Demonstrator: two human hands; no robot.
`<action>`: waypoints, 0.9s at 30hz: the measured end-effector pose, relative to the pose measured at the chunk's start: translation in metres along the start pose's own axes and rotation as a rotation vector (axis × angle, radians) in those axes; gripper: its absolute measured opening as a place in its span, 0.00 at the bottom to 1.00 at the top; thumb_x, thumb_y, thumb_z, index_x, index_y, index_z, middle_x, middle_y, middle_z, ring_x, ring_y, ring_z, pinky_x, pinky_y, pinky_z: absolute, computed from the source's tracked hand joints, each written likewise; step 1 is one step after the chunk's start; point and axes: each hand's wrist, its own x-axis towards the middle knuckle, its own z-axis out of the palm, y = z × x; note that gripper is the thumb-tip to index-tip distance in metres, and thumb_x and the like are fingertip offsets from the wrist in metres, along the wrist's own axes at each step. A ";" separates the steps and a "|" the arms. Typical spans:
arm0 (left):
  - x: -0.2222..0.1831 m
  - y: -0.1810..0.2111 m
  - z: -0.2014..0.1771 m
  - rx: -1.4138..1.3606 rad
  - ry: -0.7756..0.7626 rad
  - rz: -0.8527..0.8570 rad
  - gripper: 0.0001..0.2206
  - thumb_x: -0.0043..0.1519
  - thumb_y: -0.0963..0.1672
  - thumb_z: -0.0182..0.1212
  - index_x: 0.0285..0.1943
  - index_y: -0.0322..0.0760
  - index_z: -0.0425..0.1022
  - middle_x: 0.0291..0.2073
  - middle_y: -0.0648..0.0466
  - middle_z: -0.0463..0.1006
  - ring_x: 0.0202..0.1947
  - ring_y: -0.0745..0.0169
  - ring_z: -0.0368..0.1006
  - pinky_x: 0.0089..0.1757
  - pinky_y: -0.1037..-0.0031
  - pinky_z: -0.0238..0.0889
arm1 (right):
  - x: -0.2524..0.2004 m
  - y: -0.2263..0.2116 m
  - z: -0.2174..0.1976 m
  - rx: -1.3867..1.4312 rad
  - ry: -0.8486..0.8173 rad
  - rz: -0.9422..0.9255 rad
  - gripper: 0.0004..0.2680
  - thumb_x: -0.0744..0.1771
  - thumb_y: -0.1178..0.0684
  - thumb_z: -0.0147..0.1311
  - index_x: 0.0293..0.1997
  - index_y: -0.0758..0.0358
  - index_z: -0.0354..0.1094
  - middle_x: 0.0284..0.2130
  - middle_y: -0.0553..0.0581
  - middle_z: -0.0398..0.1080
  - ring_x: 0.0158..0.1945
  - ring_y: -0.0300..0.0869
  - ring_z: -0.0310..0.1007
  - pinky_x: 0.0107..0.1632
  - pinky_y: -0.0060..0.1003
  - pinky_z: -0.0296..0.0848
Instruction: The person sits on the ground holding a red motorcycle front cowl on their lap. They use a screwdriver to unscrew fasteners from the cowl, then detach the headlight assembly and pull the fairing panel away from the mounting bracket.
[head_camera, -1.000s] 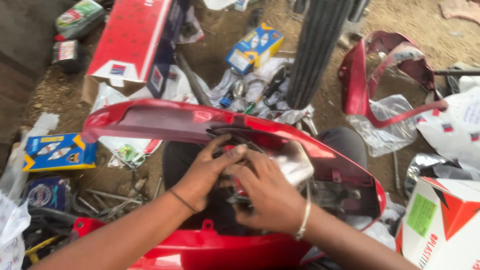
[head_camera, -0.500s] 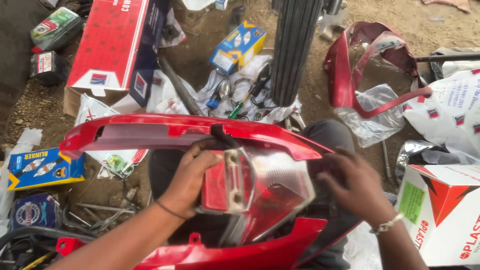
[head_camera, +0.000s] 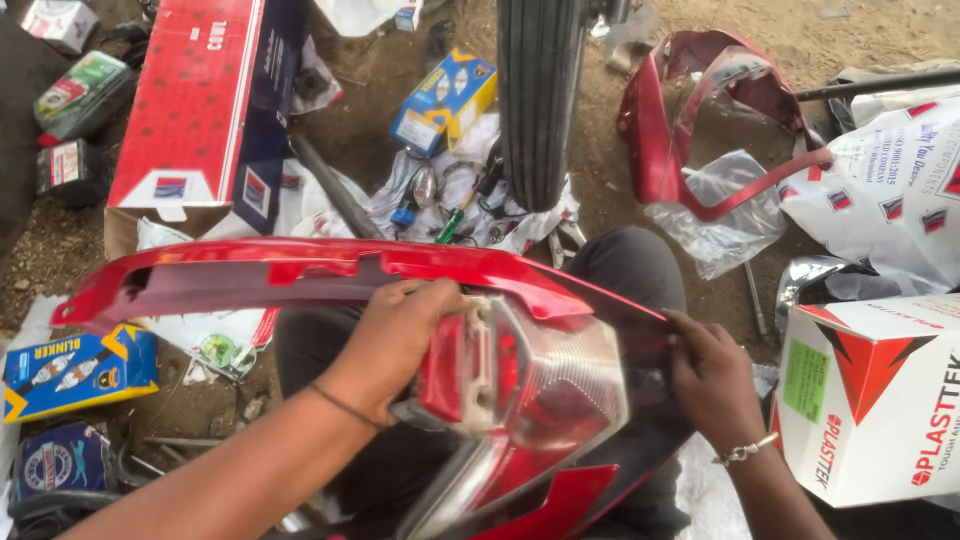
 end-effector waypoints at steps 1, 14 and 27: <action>-0.004 0.010 0.004 0.005 0.022 -0.035 0.09 0.58 0.43 0.57 0.30 0.31 0.78 0.22 0.54 0.78 0.21 0.67 0.72 0.28 0.73 0.67 | 0.003 -0.007 0.002 -0.073 0.012 -0.040 0.12 0.68 0.56 0.52 0.58 0.54 0.74 0.41 0.62 0.75 0.42 0.49 0.78 0.46 0.42 0.74; 0.009 -0.055 -0.080 0.091 0.094 0.222 0.11 0.59 0.41 0.60 0.47 0.27 0.79 0.33 0.53 0.80 0.30 0.68 0.74 0.34 0.75 0.69 | 0.002 -0.031 0.028 -0.213 -0.077 -0.060 0.17 0.64 0.59 0.52 0.59 0.52 0.73 0.37 0.67 0.72 0.40 0.59 0.74 0.45 0.50 0.72; -0.020 -0.080 -0.076 -0.061 0.072 0.162 0.16 0.54 0.39 0.63 0.52 0.30 0.75 0.37 0.51 0.81 0.36 0.65 0.77 0.40 0.72 0.73 | 0.023 -0.166 0.004 -0.114 -0.466 -0.357 0.16 0.63 0.41 0.62 0.45 0.64 0.77 0.41 0.59 0.71 0.46 0.48 0.72 0.51 0.43 0.71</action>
